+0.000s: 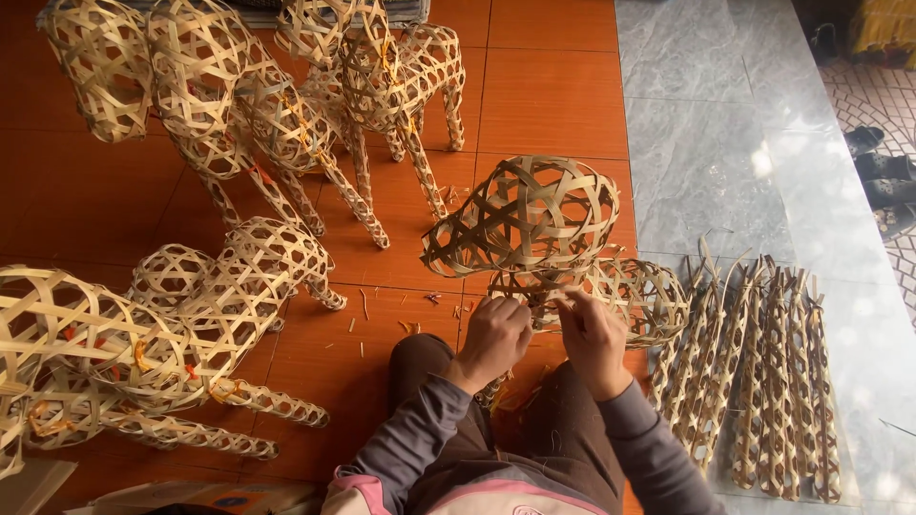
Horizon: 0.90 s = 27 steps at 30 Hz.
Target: Assembling and trimming woven bamboo animal figures
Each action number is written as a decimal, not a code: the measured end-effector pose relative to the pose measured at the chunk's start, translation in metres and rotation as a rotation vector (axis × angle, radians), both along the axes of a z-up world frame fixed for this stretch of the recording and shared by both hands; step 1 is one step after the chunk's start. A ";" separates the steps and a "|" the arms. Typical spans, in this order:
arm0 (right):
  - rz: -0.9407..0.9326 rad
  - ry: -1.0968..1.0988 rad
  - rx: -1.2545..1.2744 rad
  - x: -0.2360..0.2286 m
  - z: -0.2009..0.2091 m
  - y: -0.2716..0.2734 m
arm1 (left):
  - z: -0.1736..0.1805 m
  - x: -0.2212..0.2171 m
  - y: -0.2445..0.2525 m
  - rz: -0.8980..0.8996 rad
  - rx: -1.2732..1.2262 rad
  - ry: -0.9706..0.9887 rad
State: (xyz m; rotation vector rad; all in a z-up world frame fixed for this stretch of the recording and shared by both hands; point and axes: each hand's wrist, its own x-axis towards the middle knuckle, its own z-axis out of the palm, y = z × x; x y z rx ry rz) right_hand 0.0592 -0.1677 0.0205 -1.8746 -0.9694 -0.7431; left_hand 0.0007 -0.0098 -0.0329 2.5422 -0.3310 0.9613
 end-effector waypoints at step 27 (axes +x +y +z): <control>-0.556 1.243 -0.845 -0.229 -0.446 -0.303 | 0.070 -0.060 -0.016 0.293 -0.375 0.216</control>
